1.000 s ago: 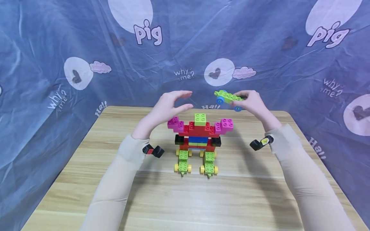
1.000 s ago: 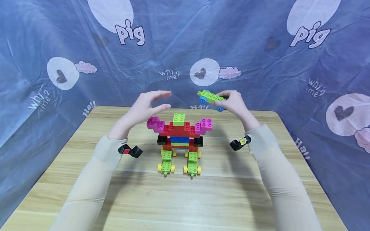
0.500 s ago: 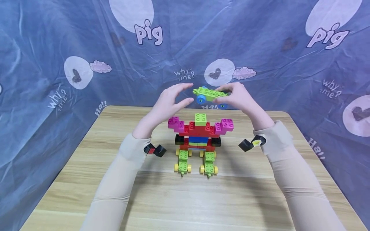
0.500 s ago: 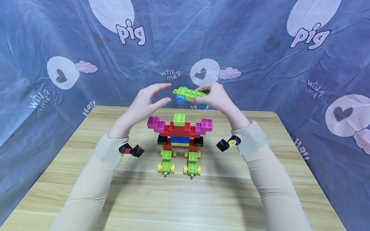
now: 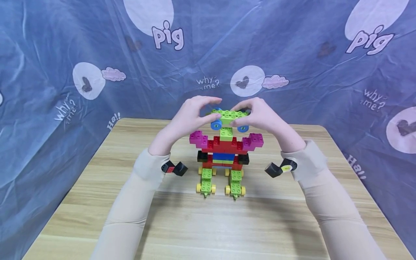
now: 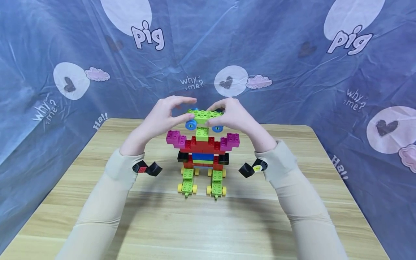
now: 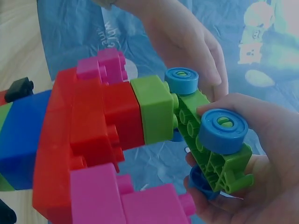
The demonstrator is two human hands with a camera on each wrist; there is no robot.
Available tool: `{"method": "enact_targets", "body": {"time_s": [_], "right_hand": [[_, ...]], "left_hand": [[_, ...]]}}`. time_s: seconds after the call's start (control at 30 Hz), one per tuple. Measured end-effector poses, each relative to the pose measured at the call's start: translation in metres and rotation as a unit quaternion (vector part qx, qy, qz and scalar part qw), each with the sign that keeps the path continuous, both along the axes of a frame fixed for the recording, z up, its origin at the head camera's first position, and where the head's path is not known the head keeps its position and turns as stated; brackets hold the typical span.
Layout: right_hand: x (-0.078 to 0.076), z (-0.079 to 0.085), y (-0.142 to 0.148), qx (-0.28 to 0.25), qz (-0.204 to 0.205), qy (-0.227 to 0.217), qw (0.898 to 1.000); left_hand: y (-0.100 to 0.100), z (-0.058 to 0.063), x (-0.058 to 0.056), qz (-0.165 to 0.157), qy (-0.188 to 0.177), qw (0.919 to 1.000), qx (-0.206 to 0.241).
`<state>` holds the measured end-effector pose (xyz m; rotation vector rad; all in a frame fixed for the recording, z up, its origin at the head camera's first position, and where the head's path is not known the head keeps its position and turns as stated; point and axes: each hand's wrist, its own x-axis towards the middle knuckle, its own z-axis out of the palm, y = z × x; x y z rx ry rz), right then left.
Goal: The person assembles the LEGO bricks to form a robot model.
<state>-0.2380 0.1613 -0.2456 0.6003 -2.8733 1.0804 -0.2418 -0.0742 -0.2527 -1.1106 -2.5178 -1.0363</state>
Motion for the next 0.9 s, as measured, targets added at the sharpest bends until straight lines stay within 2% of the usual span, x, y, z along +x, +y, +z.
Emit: {"method": "enact_targets", "body": {"time_s": [0.33,0.9], "right_hand": [[0.009,-0.005,-0.003,-0.007,0.011,-0.017,1.000],[0.014,-0.012,-0.007,0.004,0.025,-0.012,1.000]], "left_hand": [[0.001,-0.001,0.003,-0.018,-0.026,0.9991,-0.027],[0.001,-0.007,0.007,-0.025,-0.013,0.9984,-0.049]]}}
